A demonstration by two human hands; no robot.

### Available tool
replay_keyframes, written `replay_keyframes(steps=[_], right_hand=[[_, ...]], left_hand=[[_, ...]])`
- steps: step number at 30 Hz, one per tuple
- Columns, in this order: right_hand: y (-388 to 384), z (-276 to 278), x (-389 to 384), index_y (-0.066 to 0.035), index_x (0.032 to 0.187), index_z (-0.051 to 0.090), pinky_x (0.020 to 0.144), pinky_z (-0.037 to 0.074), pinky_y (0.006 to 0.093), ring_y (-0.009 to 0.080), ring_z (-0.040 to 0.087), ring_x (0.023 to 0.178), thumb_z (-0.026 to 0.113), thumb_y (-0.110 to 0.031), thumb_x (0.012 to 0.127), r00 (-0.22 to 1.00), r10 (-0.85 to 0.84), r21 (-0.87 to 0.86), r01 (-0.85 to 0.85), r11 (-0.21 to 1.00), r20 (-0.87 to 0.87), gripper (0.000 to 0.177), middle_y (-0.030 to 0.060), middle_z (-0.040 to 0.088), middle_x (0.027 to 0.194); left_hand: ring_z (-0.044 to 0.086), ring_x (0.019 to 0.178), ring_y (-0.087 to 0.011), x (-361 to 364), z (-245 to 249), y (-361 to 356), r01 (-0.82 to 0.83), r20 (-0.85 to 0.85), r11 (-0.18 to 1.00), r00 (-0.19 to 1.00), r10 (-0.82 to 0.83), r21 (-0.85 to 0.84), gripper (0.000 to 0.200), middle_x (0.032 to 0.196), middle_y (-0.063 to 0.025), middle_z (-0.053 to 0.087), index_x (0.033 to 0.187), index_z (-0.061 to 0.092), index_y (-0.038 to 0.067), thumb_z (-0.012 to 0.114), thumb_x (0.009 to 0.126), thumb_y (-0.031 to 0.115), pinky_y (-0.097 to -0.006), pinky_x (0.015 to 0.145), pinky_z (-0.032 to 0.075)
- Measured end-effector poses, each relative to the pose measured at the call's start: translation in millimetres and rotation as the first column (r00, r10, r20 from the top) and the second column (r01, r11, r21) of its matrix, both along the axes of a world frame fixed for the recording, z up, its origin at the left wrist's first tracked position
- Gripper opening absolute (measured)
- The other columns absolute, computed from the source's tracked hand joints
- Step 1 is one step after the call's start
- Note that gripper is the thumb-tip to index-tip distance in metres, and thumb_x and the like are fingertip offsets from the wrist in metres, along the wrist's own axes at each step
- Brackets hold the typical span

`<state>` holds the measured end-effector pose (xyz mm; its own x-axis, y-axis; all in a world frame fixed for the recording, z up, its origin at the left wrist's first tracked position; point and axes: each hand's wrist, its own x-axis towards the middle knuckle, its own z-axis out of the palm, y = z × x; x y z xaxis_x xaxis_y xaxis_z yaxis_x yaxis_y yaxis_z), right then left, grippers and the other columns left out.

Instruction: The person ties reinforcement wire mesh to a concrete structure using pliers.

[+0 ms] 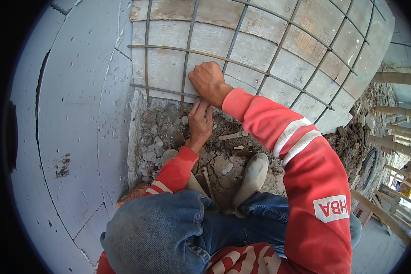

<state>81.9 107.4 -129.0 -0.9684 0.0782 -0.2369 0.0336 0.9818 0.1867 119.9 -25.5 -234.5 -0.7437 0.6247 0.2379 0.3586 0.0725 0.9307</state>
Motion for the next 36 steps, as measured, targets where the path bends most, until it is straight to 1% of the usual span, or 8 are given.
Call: replay_keyframes(steps=[6, 8, 9, 13, 18, 20, 24, 36], right_hand=[[-2, 3, -8, -0.012, 0.08, 0.073, 0.068, 0.052, 0.0332, 0.0233, 0.071, 0.085, 0.069, -0.014, 0.08, 1.0, 0.011, 0.054, -0.013, 0.998, 0.027, 0.005, 0.0077, 0.072, 0.084], [-7, 3, 5, -0.008, 0.08, 0.073, 0.068, 0.054, 0.0378, 0.0278, 0.07, 0.083, 0.068, -0.014, 0.081, 0.836, 0.127, -0.101, -0.213, 0.972, -0.534, 0.008, 0.0122, 0.071, 0.085], [-18, 13, 18, -0.008, 0.08, 0.073, 0.068, 0.054, 0.0378, 0.0278, 0.07, 0.083, 0.068, -0.014, 0.081, 0.837, 0.136, -0.098, -0.22, 0.971, -0.529, 0.008, 0.0122, 0.071, 0.085], [-36, 53, 70, 0.004, 0.091, 0.07, 0.082, 0.055, 0.0485, 0.0393, 0.068, 0.089, 0.064, -0.014, 0.083, 0.836, -0.528, -0.43, 0.537, 0.726, 0.151, 0.02, 0.0245, 0.069, 0.092], [24, -42, 120, 0.001, 0.11, 0.067, 0.075, 0.057, 0.0431, 0.0333, 0.071, 0.082, 0.062, -0.011, 0.08, 0.891, -0.439, -0.654, 0.263, 0.71, -0.118, 0.032, 0.0241, 0.07, 0.09], [21, -39, 110, 0.0, 0.132, 0.055, 0.074, 0.054, 0.0329, 0.0207, 0.068, 0.082, 0.057, -0.007, 0.081, 0.789, -0.474, -0.902, 0.43, -0.031, 0.392, 0.052, 0.0122, 0.071, 0.087], [24, -13, 100, -0.006, 0.138, 0.052, 0.069, 0.05, 0.0261, 0.0126, 0.064, 0.076, 0.056, -0.009, 0.084, 0.759, -0.35, -0.835, 0.517, -0.191, 0.55, 0.054, 0.0052, 0.069, 0.083], [47, -47, 91, -0.011, 0.14, 0.05, 0.064, 0.058, 0.0311, 0.0183, 0.07, 0.074, 0.059, -0.01, 0.083, 0.664, -0.171, -0.684, 0.719, -0.125, 0.728, 0.057, 0.0098, 0.07, 0.087]], left_hand=[[0.058, 0.095, -0.0508, -4, 14, 1, 0.024, -0.016, 0.994, 1.0, -0.026, -0.11, 0.018, 0.105, -0.0261, 0.061, 0.108, 0.061, -0.005, 0.057, 0.091, -0.002, -0.0524, 0.08, 0.048], [0.062, 0.095, -0.0471, -2, -1, -1, 0.003, -0.16, 0.98, 0.987, -0.036, -0.201, 0.027, 0.105, -0.0243, 0.063, 0.123, 0.054, 0.001, 0.055, 0.096, 0.005, -0.0504, 0.076, 0.051], [0.062, 0.095, -0.0471, 0, -12, 1, -0.003, -0.156, 0.981, 0.987, -0.028, -0.196, 0.027, 0.105, -0.0243, 0.063, 0.123, 0.054, 0.001, 0.055, 0.096, 0.005, -0.0504, 0.076, 0.051], [0.061, 0.093, -0.0481, -9, 7, 4, 0.067, -0.142, 0.971, 0.985, -0.102, -0.229, 0.018, 0.104, -0.025, 0.062, 0.113, 0.054, 0.0, 0.053, 0.096, 0.004, -0.051, 0.074, 0.05], [0.062, 0.089, -0.0445, -12, 23, 4, 0.071, -0.016, 0.994, 0.997, -0.073, -0.083, 0.015, 0.096, -0.023, 0.063, 0.107, 0.055, -0.003, 0.054, 0.093, -0.002, -0.0467, 0.077, 0.048], [0.062, 0.089, -0.0448, -11, 23, 6, 0.063, -0.006, 0.995, 0.998, -0.063, -0.075, 0.012, 0.094, -0.0227, 0.063, 0.105, 0.055, -0.004, 0.054, 0.093, -0.002, -0.0468, 0.077, 0.048], [0.062, 0.087, -0.0442, -15, 23, 3, 0.094, 0.012, 0.994, 0.996, -0.093, -0.052, 0.009, 0.094, -0.0225, 0.062, 0.102, 0.054, -0.003, 0.054, 0.093, -0.001, -0.0465, 0.075, 0.048], [0.063, 0.083, -0.0397, -10, 17, 5, 0.066, 0.026, 0.997, 0.998, -0.065, -0.03, 0.008, 0.093, -0.0217, 0.062, 0.102, 0.056, -0.004, 0.053, 0.094, -0.003, -0.0428, 0.076, 0.049]])
